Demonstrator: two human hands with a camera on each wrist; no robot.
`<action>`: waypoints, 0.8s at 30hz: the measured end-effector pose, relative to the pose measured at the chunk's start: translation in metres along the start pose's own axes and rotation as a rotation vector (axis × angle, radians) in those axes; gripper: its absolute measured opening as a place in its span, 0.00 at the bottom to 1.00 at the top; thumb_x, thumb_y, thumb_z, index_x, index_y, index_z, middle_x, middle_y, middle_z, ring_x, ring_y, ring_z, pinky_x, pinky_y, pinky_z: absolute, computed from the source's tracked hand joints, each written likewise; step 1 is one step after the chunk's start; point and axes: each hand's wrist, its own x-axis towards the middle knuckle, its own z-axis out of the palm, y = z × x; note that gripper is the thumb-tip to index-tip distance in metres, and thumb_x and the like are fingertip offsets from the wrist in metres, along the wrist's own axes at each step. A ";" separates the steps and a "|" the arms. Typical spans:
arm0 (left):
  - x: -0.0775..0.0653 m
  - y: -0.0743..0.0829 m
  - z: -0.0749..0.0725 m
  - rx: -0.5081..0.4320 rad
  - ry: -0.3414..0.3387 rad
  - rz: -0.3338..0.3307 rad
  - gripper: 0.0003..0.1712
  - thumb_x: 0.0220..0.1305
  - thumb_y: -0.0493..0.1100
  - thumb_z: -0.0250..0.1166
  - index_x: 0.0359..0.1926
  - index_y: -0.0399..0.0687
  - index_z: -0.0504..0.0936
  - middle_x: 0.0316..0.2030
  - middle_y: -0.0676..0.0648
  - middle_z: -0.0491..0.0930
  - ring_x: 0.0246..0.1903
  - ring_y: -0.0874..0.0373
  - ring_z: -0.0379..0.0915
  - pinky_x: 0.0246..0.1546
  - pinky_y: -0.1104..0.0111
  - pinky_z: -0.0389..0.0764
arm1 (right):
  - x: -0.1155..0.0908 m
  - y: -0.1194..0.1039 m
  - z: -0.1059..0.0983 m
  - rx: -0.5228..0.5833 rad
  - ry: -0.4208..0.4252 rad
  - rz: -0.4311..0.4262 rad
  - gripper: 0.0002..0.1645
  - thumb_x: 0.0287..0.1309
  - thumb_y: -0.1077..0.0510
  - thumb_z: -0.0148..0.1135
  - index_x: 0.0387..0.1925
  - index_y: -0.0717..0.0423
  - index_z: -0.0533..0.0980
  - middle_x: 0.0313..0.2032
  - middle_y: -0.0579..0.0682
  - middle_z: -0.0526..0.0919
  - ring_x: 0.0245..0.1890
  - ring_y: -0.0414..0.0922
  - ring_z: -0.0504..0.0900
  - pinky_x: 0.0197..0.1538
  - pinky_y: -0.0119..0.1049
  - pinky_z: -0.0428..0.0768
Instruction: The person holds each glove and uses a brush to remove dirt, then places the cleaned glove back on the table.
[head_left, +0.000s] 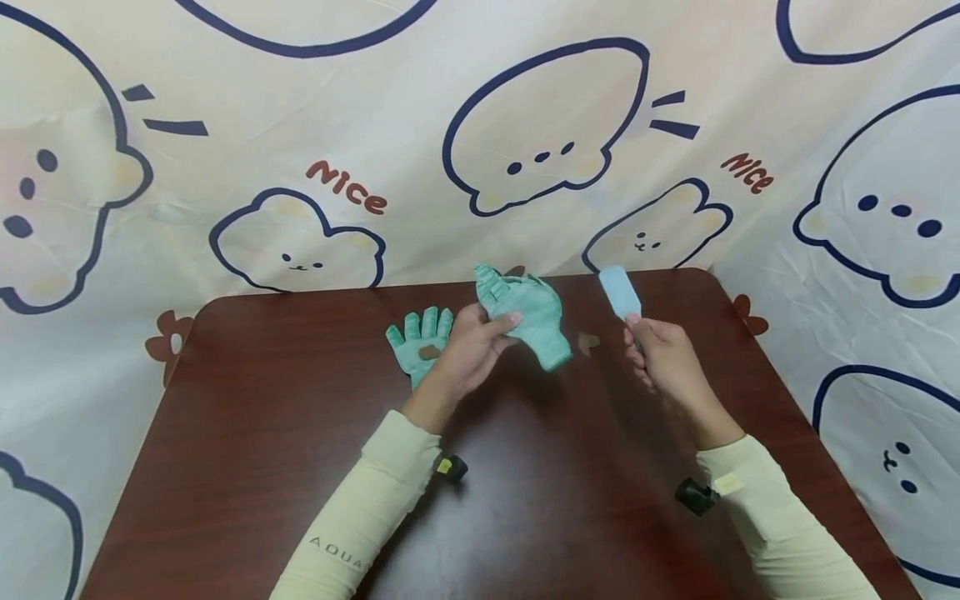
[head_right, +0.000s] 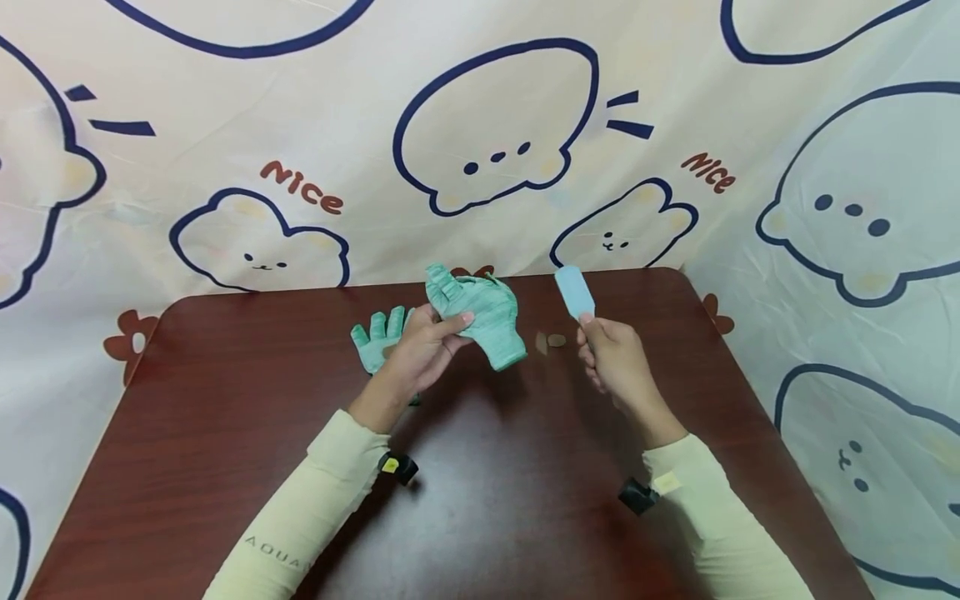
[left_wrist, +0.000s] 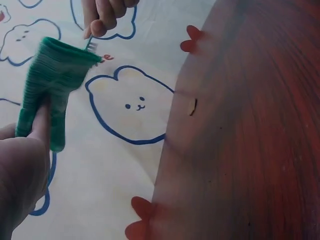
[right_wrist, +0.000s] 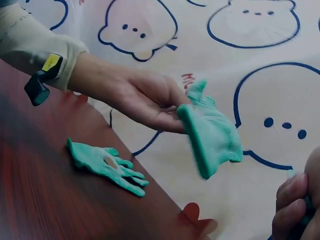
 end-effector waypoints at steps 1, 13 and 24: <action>0.001 -0.001 0.000 -0.002 -0.007 -0.014 0.28 0.75 0.27 0.52 0.73 0.38 0.62 0.65 0.44 0.71 0.60 0.57 0.71 0.66 0.61 0.76 | 0.000 0.001 -0.002 0.009 0.004 -0.006 0.29 0.78 0.37 0.44 0.36 0.59 0.70 0.17 0.43 0.68 0.12 0.40 0.66 0.12 0.38 0.66; 0.006 -0.005 0.012 0.031 -0.152 -0.064 0.35 0.75 0.26 0.49 0.78 0.45 0.55 0.76 0.43 0.62 0.75 0.50 0.59 0.73 0.56 0.67 | -0.006 -0.011 0.039 0.057 -0.279 -0.102 0.34 0.76 0.35 0.48 0.32 0.64 0.69 0.15 0.49 0.69 0.10 0.46 0.67 0.12 0.41 0.68; -0.009 0.005 -0.008 0.090 -0.296 0.014 0.32 0.72 0.21 0.48 0.75 0.27 0.56 0.60 0.51 0.77 0.57 0.64 0.74 0.56 0.74 0.81 | -0.010 -0.019 0.040 -0.075 -0.125 -0.149 0.32 0.75 0.36 0.51 0.29 0.60 0.74 0.16 0.50 0.69 0.12 0.44 0.66 0.13 0.38 0.67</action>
